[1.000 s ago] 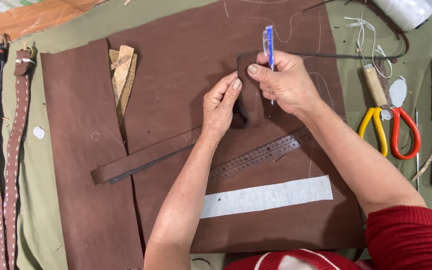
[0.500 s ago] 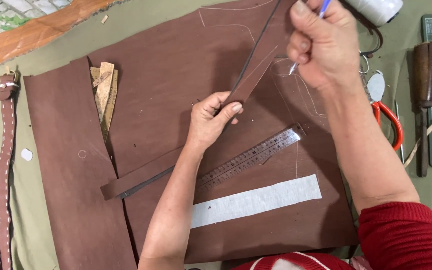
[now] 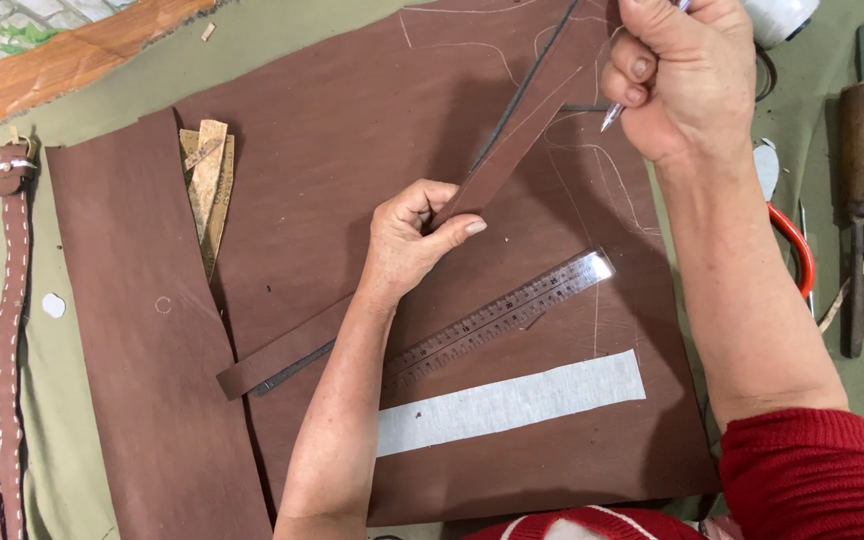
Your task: Measuring a leather strap against a template and marking it with a pen and an awl for further processing.
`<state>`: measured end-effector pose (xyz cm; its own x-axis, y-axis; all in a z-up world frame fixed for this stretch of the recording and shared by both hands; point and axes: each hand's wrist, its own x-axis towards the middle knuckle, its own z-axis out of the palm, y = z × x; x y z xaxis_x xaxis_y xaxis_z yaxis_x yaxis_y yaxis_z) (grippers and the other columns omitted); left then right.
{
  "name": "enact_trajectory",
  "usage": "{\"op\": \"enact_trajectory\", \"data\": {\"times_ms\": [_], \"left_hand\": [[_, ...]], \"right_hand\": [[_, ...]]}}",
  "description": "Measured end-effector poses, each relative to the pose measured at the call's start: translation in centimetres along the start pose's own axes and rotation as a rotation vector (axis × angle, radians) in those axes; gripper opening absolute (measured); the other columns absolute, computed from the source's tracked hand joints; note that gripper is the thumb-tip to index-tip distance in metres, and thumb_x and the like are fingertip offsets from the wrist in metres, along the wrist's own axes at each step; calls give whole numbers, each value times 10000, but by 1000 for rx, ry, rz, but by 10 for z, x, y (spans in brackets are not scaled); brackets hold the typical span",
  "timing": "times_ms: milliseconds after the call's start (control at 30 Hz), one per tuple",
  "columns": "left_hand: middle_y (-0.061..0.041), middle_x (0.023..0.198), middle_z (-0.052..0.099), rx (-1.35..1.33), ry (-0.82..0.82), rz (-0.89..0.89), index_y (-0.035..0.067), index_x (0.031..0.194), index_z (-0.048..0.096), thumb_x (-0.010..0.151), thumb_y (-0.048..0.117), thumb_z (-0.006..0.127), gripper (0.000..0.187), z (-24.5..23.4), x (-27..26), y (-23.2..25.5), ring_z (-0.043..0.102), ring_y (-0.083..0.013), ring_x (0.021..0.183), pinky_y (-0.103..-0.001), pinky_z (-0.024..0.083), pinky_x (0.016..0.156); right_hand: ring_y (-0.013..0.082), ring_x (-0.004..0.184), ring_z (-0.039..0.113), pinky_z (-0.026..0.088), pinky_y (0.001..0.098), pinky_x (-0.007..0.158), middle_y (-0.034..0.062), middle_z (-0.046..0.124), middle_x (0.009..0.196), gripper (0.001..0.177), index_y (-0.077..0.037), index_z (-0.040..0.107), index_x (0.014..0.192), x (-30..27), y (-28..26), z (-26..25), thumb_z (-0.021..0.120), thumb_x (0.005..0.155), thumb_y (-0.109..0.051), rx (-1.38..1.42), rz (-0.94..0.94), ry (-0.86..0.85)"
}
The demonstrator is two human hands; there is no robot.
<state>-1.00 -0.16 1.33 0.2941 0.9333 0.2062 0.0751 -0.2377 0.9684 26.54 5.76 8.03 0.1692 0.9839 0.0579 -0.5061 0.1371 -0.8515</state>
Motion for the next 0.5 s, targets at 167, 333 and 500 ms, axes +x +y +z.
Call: {"op": "enact_trajectory", "data": {"times_ms": [167, 333, 500], "left_hand": [[104, 856, 672, 16, -83, 1, 166, 966, 681, 870, 189, 849, 195, 0, 0, -1, 531, -4, 742, -164, 470, 669], [44, 783, 712, -17, -126, -79, 141, 971, 658, 888, 101, 810, 178, 2, 0, 8, 683, -21, 738, -155, 577, 719], [49, 852, 710, -27, -134, -81, 152, 983, 654, 898, 125, 812, 181, 0, 1, 5, 756, -68, 737, -135, 554, 715]], "right_hand": [[69, 554, 372, 244, 239, 482, -64, 381, 670, 472, -194, 473, 752, 6, 4, -10, 760, 1050, 32, 42, -19, 47], [77, 570, 375, 240, 243, 495, -69, 381, 664, 471, -199, 469, 717, 10, 2, -11, 669, 984, 133, -18, -30, 185], [71, 570, 360, 231, 241, 498, -79, 365, 667, 463, -207, 446, 715, 9, 2, -8, 664, 950, 127, -32, -47, 172]]}}
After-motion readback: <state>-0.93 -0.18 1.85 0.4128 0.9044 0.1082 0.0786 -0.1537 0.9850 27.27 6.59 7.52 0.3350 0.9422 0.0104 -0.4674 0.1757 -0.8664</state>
